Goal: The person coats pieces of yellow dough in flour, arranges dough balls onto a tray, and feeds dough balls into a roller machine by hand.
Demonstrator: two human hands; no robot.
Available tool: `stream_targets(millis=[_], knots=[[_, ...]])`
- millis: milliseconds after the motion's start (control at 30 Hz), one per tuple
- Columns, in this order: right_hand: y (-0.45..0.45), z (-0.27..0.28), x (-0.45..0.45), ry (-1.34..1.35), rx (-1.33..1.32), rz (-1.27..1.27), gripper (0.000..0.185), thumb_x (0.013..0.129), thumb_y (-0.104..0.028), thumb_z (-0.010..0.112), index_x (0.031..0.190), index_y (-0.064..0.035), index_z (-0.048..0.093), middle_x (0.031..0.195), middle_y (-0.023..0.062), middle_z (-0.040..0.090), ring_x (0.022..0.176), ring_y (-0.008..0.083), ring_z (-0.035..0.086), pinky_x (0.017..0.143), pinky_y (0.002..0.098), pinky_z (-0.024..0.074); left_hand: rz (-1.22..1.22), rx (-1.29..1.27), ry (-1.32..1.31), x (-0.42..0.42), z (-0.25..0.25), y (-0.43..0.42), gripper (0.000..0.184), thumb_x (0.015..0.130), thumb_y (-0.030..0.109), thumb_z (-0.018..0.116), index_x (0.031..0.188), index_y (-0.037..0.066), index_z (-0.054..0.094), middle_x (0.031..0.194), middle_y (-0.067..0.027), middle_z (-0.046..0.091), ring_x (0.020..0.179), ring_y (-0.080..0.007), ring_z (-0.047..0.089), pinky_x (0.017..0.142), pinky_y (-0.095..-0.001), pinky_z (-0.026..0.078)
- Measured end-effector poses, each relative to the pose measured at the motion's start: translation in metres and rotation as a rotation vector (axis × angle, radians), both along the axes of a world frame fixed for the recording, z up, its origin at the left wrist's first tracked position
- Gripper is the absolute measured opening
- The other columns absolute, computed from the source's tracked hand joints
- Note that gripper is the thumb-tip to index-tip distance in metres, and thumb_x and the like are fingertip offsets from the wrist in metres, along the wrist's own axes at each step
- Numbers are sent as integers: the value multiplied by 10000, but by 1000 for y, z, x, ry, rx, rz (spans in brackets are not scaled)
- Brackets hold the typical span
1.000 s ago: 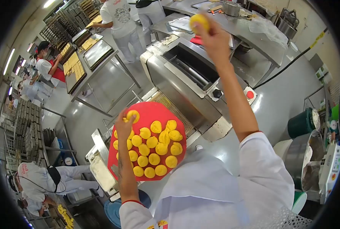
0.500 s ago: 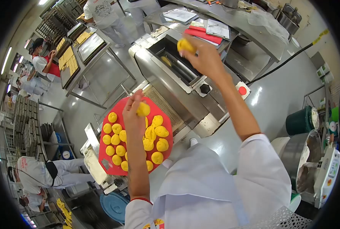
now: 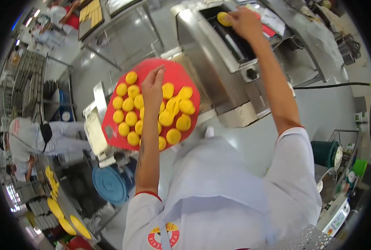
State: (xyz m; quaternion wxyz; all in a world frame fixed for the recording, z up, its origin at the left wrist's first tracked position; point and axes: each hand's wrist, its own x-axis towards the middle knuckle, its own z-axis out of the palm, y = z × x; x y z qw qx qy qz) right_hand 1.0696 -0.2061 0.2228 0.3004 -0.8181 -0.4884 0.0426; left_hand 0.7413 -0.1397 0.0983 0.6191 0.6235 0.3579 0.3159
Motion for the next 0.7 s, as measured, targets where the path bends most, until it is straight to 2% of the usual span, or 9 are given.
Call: stream_targets(millis=[67,133,200,333,400,500,567,633,700], knots=[[2,-25,18,-701,525,26,365,911,-390,680,1163,-131,735,1084,156,714,945,333,683,835,437,530,74,368,491,-12,-32,4,563,959,303,639,1416,12,485,1421,-188,513,1356,-326,456,1156,-425,327],[-16,-30,-35,-157,422,201,456,915,-447,644,1167,-73,706,1035,177,699,960,375,658,879,436,515,92,672,877,-20,-61,-11,578,921,302,675,1386,5,505,1361,-204,551,1308,-353,490,1149,-455,329],[-33,-60,-99,-82,57,241,513,891,-524,641,1151,-89,716,1029,183,674,1030,377,627,919,478,490,68,972,1131,-10,-76,-20,596,892,317,696,1367,5,515,1288,-209,588,1248,-374,524,1131,-492,335],[-44,-162,-165,-122,-328,302,482,864,-496,681,1103,-79,708,1116,204,635,1179,406,527,944,604,426,23,528,583,-20,-71,-4,523,887,288,703,1300,9,545,1151,-167,611,1088,-289,610,1004,-442,450],[-39,-183,-188,-102,-232,238,499,849,-460,715,1137,-55,671,1118,199,630,1159,397,544,956,566,438,200,259,189,-32,-59,-5,479,876,263,716,1259,18,567,1074,-134,621,1008,-224,636,918,-395,509],[-29,-192,-186,162,-258,354,499,818,-358,771,1168,-37,621,1098,191,635,1091,380,580,943,489,462,123,-195,-423,-70,-38,12,454,855,253,749,1222,34,593,991,-98,629,900,-164,637,791,-320,541],[-24,-193,-179,291,-244,460,472,802,-289,791,1152,-32,607,1079,190,639,1068,371,593,928,454,473,41,28,61,-70,-48,25,496,837,308,769,1223,42,607,958,-103,642,884,-182,637,769,-329,543],[-23,-196,-173,298,-146,519,415,795,-236,792,1105,-27,611,1062,194,641,1081,363,594,917,444,478,-47,387,481,-60,-41,15,598,800,414,796,1240,48,620,1046,-136,652,908,-246,658,779,-370,550],[-25,-210,-163,221,-254,561,398,785,-232,793,1071,-27,608,1070,197,645,1068,359,606,903,446,482,-162,799,692,-47,-55,-11,639,782,413,798,1281,56,616,1152,-149,623,1042,-276,644,870,-407,538]])
